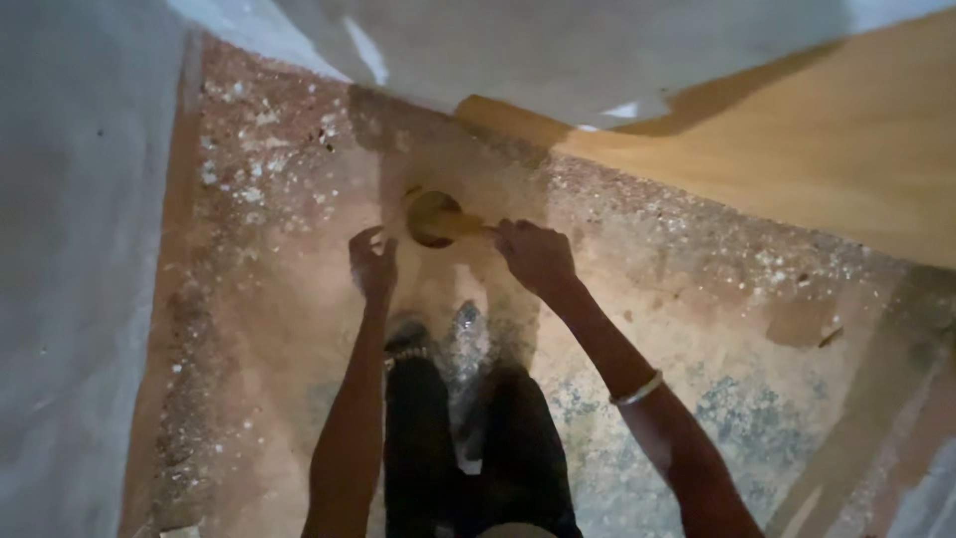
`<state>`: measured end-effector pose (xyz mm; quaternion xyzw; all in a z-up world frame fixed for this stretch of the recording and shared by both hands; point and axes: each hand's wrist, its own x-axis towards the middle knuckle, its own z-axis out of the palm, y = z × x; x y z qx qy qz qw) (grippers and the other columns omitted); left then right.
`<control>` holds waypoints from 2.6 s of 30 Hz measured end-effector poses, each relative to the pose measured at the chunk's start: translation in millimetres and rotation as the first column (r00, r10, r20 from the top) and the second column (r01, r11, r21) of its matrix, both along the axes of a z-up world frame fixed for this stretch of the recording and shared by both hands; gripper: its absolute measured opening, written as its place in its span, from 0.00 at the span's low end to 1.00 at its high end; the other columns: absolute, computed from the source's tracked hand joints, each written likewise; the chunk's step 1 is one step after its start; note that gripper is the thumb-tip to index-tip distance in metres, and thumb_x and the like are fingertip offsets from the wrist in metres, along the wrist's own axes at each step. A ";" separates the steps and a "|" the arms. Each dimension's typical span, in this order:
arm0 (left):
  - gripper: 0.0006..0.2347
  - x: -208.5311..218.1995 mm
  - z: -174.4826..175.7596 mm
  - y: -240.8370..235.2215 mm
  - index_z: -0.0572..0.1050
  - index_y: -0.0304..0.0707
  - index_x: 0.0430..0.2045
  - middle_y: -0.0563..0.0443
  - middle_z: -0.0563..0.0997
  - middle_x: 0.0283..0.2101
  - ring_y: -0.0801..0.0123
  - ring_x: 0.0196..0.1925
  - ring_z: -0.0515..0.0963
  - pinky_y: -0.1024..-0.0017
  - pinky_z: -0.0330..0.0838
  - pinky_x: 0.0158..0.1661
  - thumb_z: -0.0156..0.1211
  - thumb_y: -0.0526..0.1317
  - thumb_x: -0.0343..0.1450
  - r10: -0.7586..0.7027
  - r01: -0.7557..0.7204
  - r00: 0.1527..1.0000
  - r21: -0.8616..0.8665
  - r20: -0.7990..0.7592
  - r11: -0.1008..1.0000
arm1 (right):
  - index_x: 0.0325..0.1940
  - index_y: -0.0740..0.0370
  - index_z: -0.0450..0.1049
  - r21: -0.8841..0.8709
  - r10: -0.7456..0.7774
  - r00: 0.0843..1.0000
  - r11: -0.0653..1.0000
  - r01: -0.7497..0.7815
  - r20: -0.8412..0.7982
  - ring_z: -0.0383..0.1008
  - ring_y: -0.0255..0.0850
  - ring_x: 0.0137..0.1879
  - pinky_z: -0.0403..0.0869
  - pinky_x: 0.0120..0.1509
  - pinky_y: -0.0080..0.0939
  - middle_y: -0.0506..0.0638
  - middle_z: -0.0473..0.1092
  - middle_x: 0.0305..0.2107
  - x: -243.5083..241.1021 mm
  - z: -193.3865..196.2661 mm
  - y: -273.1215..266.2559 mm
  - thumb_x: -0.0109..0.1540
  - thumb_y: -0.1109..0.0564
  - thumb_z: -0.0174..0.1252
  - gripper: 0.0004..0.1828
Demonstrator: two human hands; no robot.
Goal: The person paints a wall with a brush, repeatedly dipping the brush into a small container on the floor to reload paint. The person works on the upper section of a wall near the ceiling, covering a white primed area with beige paint.
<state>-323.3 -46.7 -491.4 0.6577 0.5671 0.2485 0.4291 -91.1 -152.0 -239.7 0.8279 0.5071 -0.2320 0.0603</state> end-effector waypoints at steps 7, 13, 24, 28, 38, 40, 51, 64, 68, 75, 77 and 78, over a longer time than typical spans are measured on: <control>0.17 5.9 -15.1 -15.4 0.78 0.41 0.47 0.45 0.76 0.51 0.59 0.46 0.82 0.61 0.78 0.46 0.73 0.39 0.65 0.031 0.001 0.990 -0.221 0.141 0.975 | 0.51 0.46 0.77 0.075 0.264 0.946 0.957 -0.282 0.190 0.78 0.50 0.36 0.74 0.36 0.55 0.52 0.75 0.35 -19.4 -78.0 59.7 0.56 0.58 0.56 0.20; 0.18 7.6 -12.8 -31.7 0.78 0.40 0.46 0.46 0.78 0.50 0.59 0.47 0.81 0.64 0.79 0.46 0.77 0.39 0.64 0.037 -0.003 0.983 -0.186 0.181 0.983 | 0.42 0.49 0.78 -0.045 0.276 0.943 0.961 -0.272 0.186 0.78 0.49 0.39 0.74 0.41 0.55 0.50 0.75 0.33 -32.3 -93.2 66.5 0.61 0.56 0.57 0.07; 0.16 8.4 8.2 -33.6 0.78 0.41 0.45 0.46 0.76 0.50 0.57 0.48 0.81 0.64 0.79 0.46 0.74 0.37 0.65 0.039 -0.010 0.979 -0.140 0.200 0.990 | 0.37 0.50 0.77 -0.035 0.343 0.885 0.936 -0.351 0.313 0.78 0.47 0.44 0.74 0.41 0.50 0.49 0.75 0.39 -38.1 -95.5 58.8 0.57 0.58 0.59 0.06; 0.18 6.5 26.4 -30.0 0.77 0.41 0.47 0.47 0.77 0.51 0.59 0.45 0.81 0.63 0.78 0.45 0.75 0.38 0.64 0.003 0.031 0.983 -0.182 0.183 0.983 | 0.47 0.48 0.80 0.071 0.270 0.931 0.953 -0.295 0.245 0.77 0.48 0.38 0.72 0.37 0.53 0.50 0.74 0.34 -37.9 -95.2 57.2 0.57 0.56 0.59 0.14; 0.18 8.6 23.6 -28.9 0.76 0.42 0.47 0.48 0.77 0.52 0.61 0.49 0.81 0.63 0.77 0.48 0.74 0.38 0.64 0.019 0.015 0.979 -0.163 0.204 0.987 | 0.49 0.51 0.75 -0.113 0.256 0.926 0.966 -0.233 0.279 0.78 0.49 0.38 0.72 0.40 0.54 0.51 0.74 0.32 -34.1 -91.0 62.1 0.63 0.56 0.56 0.11; 0.17 10.7 23.9 -23.4 0.76 0.42 0.47 0.47 0.76 0.53 0.60 0.49 0.80 0.65 0.79 0.48 0.74 0.38 0.65 0.010 0.030 0.963 -0.144 0.269 0.989 | 0.50 0.52 0.74 -0.129 0.222 0.944 0.972 -0.195 0.245 0.78 0.50 0.37 0.73 0.40 0.55 0.51 0.73 0.32 -31.6 -78.0 66.0 0.64 0.56 0.55 0.10; 0.29 25.2 54.1 -4.3 0.74 0.42 0.54 0.44 0.74 0.56 0.54 0.51 0.78 0.61 0.77 0.49 0.78 0.35 0.58 0.003 0.011 0.989 -0.090 0.151 0.996 | 0.63 0.46 0.71 0.061 0.300 0.911 0.942 -0.329 0.285 0.75 0.48 0.24 0.71 0.23 0.51 0.53 0.71 0.33 -35.5 -46.5 -6.1 0.61 0.58 0.55 0.24; 0.34 28.2 53.1 1.1 0.71 0.49 0.60 0.47 0.71 0.60 0.59 0.50 0.81 0.60 0.79 0.48 0.81 0.40 0.58 -0.026 0.026 1.000 -0.147 0.003 0.989 | 0.65 0.46 0.70 0.065 0.278 0.944 0.954 -0.293 0.175 0.74 0.50 0.24 0.72 0.25 0.53 0.53 0.71 0.33 -11.6 -31.9 -37.1 0.62 0.58 0.53 0.26; 0.34 26.3 53.4 -1.9 0.71 0.50 0.61 0.49 0.72 0.60 0.60 0.49 0.81 0.60 0.78 0.49 0.81 0.41 0.58 -0.007 0.011 1.000 -0.175 0.024 0.984 | 0.68 0.41 0.69 -0.028 0.177 0.982 0.984 -0.175 0.065 0.75 0.51 0.26 0.74 0.28 0.53 0.54 0.72 0.31 -8.2 -14.0 -34.6 0.65 0.57 0.50 0.26; 0.33 25.6 49.8 -0.4 0.71 0.51 0.60 0.50 0.73 0.59 0.63 0.48 0.83 0.60 0.78 0.47 0.81 0.45 0.58 -0.027 0.027 1.000 -0.182 0.004 0.983 | 0.71 0.44 0.67 0.121 -0.172 0.838 0.955 0.270 -0.518 0.78 0.43 0.46 0.76 0.49 0.45 0.53 0.74 0.55 10.1 -32.7 -37.6 0.73 0.49 0.46 0.21; 0.33 24.2 49.8 -0.2 0.72 0.52 0.59 0.51 0.73 0.59 0.63 0.49 0.83 0.59 0.77 0.47 0.81 0.45 0.59 -0.042 0.036 0.999 -0.195 -0.024 0.980 | 0.71 0.50 0.67 0.200 -0.096 0.738 0.932 0.302 -0.668 0.76 0.41 0.49 0.74 0.54 0.42 0.54 0.75 0.55 10.3 -51.3 -39.8 0.74 0.51 0.48 0.20; 0.33 24.4 49.7 -0.1 0.72 0.52 0.59 0.51 0.73 0.59 0.63 0.49 0.83 0.58 0.77 0.47 0.81 0.45 0.59 -0.054 0.040 0.997 -0.210 -0.059 0.977 | 0.71 0.52 0.67 0.237 -0.050 0.680 0.916 0.323 -0.732 0.75 0.40 0.50 0.73 0.56 0.40 0.55 0.76 0.55 10.1 -60.1 -41.3 0.75 0.52 0.48 0.20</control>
